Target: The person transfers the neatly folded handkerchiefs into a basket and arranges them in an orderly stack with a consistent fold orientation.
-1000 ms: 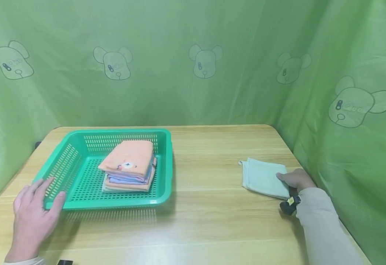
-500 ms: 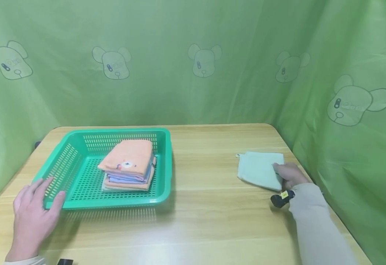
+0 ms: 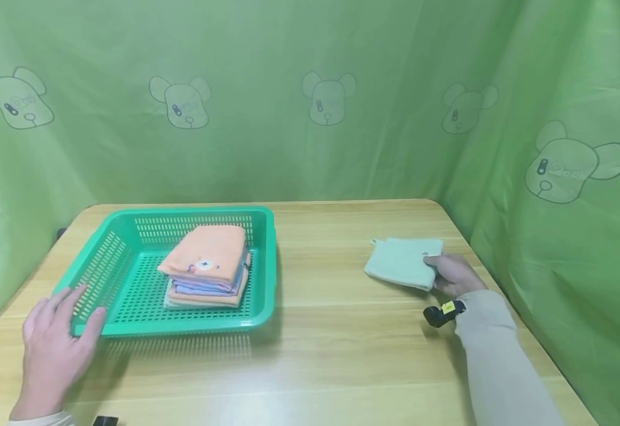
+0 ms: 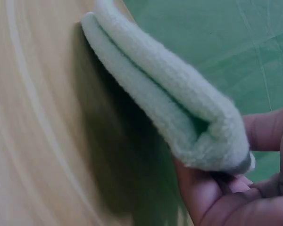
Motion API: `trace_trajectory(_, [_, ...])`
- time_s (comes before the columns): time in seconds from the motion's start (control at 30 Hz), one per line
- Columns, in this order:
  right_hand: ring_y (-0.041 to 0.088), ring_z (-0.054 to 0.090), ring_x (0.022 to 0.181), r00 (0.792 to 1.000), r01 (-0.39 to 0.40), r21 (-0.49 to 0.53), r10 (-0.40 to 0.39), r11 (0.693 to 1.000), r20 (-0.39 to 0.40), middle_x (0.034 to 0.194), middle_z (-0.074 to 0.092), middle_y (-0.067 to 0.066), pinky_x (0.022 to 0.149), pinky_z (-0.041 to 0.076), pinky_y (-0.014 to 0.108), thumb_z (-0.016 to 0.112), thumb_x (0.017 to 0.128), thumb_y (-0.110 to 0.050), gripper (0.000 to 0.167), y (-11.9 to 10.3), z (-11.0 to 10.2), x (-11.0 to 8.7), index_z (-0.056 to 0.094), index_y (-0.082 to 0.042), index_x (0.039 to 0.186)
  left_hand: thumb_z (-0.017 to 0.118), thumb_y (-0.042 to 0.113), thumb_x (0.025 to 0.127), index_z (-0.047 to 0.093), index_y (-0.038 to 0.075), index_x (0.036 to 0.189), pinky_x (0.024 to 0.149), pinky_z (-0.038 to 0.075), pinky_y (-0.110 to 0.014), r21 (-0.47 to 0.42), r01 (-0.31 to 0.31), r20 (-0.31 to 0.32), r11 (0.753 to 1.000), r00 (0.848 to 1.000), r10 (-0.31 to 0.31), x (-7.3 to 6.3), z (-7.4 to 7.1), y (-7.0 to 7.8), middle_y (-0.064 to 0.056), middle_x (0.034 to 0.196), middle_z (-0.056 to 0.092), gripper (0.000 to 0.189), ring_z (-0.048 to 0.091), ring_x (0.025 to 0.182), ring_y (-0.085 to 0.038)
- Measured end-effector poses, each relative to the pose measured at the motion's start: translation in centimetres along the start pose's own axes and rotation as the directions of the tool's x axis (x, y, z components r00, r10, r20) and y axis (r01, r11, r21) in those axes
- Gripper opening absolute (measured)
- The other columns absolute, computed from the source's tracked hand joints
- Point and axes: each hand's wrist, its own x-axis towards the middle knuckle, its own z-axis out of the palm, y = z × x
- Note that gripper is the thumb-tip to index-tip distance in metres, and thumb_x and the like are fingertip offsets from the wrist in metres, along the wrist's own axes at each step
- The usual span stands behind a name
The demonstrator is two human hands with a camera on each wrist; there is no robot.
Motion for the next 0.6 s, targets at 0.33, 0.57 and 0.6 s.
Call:
trace_trajectory(0.33, [0.013,0.061,0.087,0.999,0.023,-0.022,-0.023,0.999,0.028,0.1,0.057,0.003,0.08,0.055,0.028,0.044,0.102,-0.006,0.024,-1.4,1.0,-0.5,0.036,0.003,0.123,0.053,0.032,0.097,0.043,0.0,0.141,0.111,0.003,-0.063,-0.003,0.009,0.007,1.0,1.0,-0.009,0.0,0.0,0.1,-0.034,0.144,0.032,0.056,0.012,0.139,-0.051])
trace_trajectory(0.57, [0.013,0.062,0.091,0.992,0.107,0.028,-0.108,0.994,0.066,0.106,0.056,0.002,0.083,0.054,0.027,0.042,0.102,-0.004,0.025,-2.5,1.9,-0.6,0.034,0.005,0.124,0.053,0.032,0.097,0.043,0.0,0.141,0.111,0.004,-0.064,-0.007,0.005,-0.001,1.0,1.0,-0.005,0.0,0.0,0.1,-0.033,0.145,0.033,0.056,0.012,0.139,-0.05])
trace_trajectory(0.6, [0.012,0.062,0.091,0.991,0.117,0.039,-0.119,0.992,0.064,0.105,0.057,0.002,0.083,0.054,0.027,0.042,0.102,-0.004,0.024,-2.6,2.0,-0.6,0.034,0.005,0.123,0.053,0.032,0.097,0.043,0.0,0.141,0.111,0.004,-0.064,-0.008,0.002,-0.002,1.0,1.0,-0.002,0.1,0.0,0.1,-0.034,0.144,0.033,0.056,0.012,0.139,-0.05])
